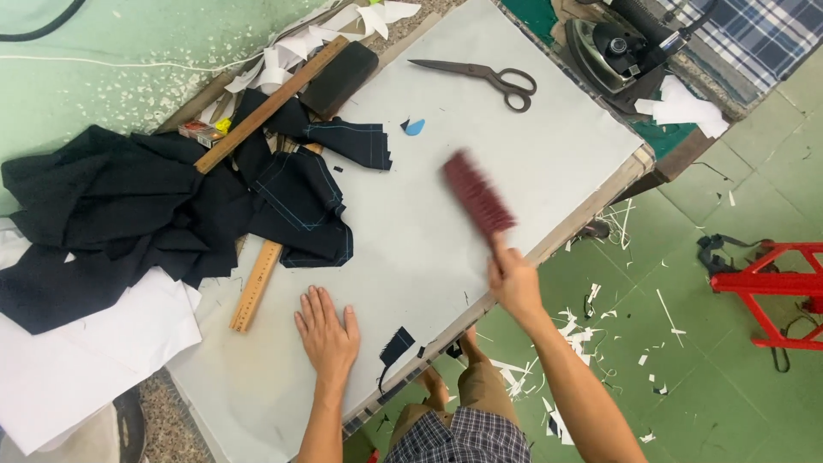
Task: The person irons several small, dark fabric pieces on a white work surface. They use a steam iron to press each piece, occasionally using a dark rectangular block to hold the fabric in place while ironing. The person handles the fabric pieces one at a time, moving them around the workspace as they work.
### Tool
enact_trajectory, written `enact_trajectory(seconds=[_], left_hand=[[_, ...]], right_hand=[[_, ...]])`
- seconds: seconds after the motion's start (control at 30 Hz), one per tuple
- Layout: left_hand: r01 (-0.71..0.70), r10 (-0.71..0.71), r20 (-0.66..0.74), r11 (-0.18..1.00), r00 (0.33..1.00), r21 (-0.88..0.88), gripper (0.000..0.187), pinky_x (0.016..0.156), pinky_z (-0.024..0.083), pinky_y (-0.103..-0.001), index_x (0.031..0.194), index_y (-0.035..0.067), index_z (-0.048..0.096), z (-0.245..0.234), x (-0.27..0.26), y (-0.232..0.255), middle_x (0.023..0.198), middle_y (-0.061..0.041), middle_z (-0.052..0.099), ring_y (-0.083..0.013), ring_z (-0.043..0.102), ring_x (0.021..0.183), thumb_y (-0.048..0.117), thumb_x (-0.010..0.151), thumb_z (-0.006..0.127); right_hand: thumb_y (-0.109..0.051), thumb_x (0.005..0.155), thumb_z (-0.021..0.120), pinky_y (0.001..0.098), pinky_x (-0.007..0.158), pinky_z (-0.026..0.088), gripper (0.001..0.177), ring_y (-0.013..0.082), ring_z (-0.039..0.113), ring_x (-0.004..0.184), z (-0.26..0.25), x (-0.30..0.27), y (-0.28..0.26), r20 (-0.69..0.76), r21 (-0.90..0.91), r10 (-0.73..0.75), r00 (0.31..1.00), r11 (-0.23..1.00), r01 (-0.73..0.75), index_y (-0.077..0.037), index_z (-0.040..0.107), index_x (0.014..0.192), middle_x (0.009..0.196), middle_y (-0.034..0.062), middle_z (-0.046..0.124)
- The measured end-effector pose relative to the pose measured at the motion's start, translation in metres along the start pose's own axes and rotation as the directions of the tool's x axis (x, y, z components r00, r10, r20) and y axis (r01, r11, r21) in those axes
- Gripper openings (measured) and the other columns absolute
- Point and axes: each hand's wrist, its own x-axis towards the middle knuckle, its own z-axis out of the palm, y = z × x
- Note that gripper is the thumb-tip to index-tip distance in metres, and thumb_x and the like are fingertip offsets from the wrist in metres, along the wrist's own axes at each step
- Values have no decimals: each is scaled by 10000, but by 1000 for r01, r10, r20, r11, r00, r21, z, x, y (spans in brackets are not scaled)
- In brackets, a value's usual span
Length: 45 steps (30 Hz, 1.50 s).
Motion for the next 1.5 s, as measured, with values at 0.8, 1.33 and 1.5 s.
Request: enact_trajectory(seconds=[0.8, 1.33, 1.5], left_hand=[[-109, -508, -560, 670, 654, -734, 430, 1212, 386, -477, 1467, -74, 398, -121, -48, -141, 1477, -280, 488, -382, 486, 1405, 212, 1161, 302], [311, -748, 231, -35, 622, -950, 955, 1012, 555, -326, 1639, 161, 115, -62, -58, 40, 1505, -93, 492, -219, 566, 1280, 415, 880, 637], [-91, -871, -14, -36, 491, -995, 306, 467, 467, -274, 1199, 90, 504, -136, 53, -24, 855, -90, 632, -154, 562, 524, 119, 951, 680]], right_hand=[[-253, 1021, 556, 199, 380, 413, 363, 69, 440, 455, -48, -27, -86, 737, 485, 5, 676, 692, -534, -151, 720, 1328, 987, 45, 851], [-168, 999, 606, 279, 544, 450, 393, 98, 540, 585, 62, 12, -191, 510, 746, -506, 695, 662, -66, -75, 661, 1377, 699, -2, 617], [-308, 1033, 648, 631, 1004, 461, 651, 515, 425, 1317, 45, 12, -231, 267, 807, -893, 363, 413, 422, -41, 353, 1549, 1496, 330, 360]])
